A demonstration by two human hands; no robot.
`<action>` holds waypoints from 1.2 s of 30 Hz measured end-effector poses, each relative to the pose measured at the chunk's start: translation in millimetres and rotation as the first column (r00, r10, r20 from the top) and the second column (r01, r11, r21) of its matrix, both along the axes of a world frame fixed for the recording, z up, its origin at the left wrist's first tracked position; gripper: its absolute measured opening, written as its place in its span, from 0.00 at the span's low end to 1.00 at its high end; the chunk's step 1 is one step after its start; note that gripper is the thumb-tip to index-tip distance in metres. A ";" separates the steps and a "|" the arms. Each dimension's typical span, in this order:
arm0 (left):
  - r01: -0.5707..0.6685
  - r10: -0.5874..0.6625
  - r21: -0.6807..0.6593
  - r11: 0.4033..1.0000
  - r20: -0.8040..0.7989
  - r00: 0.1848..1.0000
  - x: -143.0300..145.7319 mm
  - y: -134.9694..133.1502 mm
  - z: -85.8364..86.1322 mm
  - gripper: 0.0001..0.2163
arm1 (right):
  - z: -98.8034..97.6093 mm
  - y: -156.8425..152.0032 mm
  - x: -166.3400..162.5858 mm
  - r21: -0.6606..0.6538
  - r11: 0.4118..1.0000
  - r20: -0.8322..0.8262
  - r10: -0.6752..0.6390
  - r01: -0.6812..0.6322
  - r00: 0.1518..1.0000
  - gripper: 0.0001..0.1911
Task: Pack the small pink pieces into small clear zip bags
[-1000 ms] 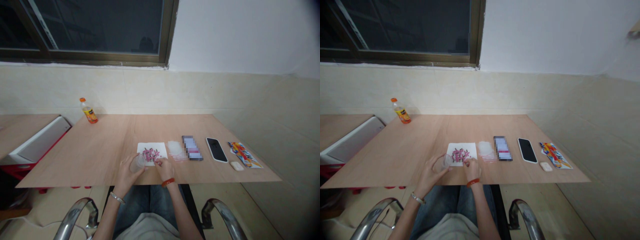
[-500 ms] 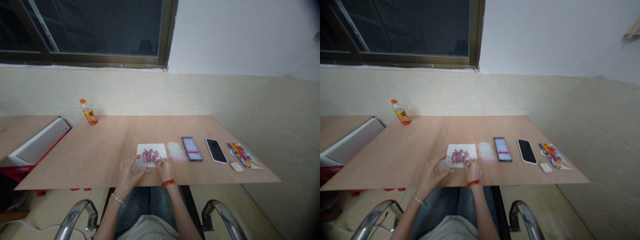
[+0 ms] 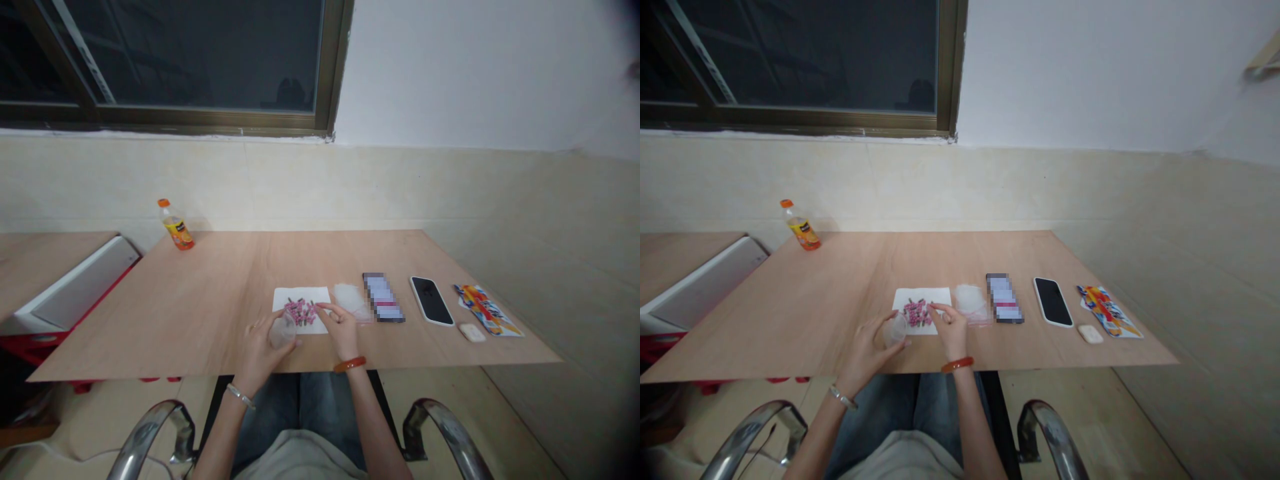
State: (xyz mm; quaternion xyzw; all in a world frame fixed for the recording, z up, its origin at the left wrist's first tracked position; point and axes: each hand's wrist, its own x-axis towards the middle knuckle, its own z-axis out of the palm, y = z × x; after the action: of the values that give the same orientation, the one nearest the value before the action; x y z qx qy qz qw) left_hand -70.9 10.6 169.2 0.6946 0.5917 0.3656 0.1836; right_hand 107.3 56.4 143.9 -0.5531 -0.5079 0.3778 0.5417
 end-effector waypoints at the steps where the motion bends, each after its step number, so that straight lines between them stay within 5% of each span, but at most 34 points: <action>1: 0.006 -0.006 0.000 1.000 0.004 1.000 1.2 0.6 -0.7 0.22 | 10.6 -2.7 -2.1 -0.002 0.998 -0.018 0.062 -0.062 0.998 0.18; 7: 0.039 -0.044 0.074 0.996 0.070 0.997 6.5 4.4 -5.3 0.22 | 43.4 -11.9 -13.2 0.038 0.943 -0.071 0.331 -0.329 0.941 0.18; 10: 0.035 -0.043 0.066 0.997 0.127 0.991 7.9 4.3 -5.4 0.22 | 29.1 -3.0 -9.5 0.016 0.971 0.006 0.237 -0.237 0.971 0.20; 14: 0.016 -0.023 0.044 0.999 0.167 0.986 8.3 2.7 -2.5 0.21 | -5.3 15.0 1.8 -0.058 0.997 0.310 0.058 -0.042 0.949 0.16; 18: 0.009 -0.015 0.030 0.999 0.195 0.981 7.2 1.4 -0.3 0.22 | -31.4 23.7 7.6 -0.131 0.991 0.553 0.098 -0.029 0.828 0.12; 23: 0.009 -0.010 0.005 1.000 0.193 0.981 4.7 2.0 -2.9 0.24 | -40.4 22.4 6.6 -0.187 0.982 0.688 0.134 -0.003 0.713 0.10; 30: 0.034 -0.036 0.015 0.999 0.162 0.986 6.1 2.6 -2.5 0.24 | -47.6 19.8 10.0 -0.151 0.988 0.622 0.081 0.018 0.779 0.08; 36: 0.006 -0.012 0.041 0.999 0.133 0.991 9.7 0.9 -0.8 0.21 | -21.5 15.5 11.4 -0.022 1.000 0.218 -0.012 0.017 0.976 0.15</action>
State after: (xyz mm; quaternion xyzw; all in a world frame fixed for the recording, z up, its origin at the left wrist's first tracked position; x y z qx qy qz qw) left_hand -61.2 11.5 168.3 0.6748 0.5674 0.4224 0.2102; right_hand 118.7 71.9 122.4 -0.6012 -0.5555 0.3171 0.4790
